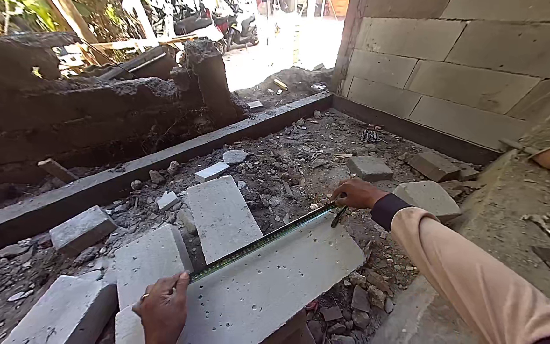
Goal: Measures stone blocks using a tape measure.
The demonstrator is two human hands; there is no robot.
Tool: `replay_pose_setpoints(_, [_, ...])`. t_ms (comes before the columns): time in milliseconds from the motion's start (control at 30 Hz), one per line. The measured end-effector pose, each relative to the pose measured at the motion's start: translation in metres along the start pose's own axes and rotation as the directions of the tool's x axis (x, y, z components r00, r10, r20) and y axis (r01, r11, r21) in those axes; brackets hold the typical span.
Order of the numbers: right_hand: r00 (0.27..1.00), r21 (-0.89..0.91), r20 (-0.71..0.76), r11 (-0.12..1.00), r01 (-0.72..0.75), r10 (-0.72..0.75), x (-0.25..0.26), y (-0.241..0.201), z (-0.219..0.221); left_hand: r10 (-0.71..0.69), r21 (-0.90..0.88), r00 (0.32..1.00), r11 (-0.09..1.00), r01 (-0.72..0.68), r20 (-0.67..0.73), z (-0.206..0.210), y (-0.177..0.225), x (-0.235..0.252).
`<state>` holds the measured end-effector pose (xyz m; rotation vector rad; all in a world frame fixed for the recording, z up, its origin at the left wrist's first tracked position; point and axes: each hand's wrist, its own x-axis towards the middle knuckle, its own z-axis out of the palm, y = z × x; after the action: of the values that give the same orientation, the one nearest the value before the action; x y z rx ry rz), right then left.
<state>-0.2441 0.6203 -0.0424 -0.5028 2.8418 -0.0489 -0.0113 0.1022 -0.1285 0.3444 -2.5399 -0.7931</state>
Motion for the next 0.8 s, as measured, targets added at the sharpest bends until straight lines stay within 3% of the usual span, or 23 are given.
replay_pose_setpoints(167, [0.999,0.012,-0.023,0.999,-0.040,0.041,0.002,0.014,0.010,-0.011,0.025,0.997,1.000,0.009,0.075,0.023,0.023,0.000])
replay_pose_setpoints(500, [0.997,0.051,-0.081,0.999,0.010,-0.006,0.011,0.009,0.028,0.038,0.047,0.999,0.998,-0.038,0.002,0.021,0.019,0.005])
replay_pose_setpoints(633, [0.981,0.096,-0.163,0.987,0.126,-0.110,0.012,-0.037,0.020,0.061,0.110,0.997,0.992,-0.055,-0.050,-0.032,-0.005,0.010])
replay_pose_setpoints(800, [0.964,0.057,-0.185,0.977,0.204,-0.190,0.019,-0.122,0.022,-0.182,0.128,0.981,0.974,0.188,-0.059,-0.077,-0.073,-0.003])
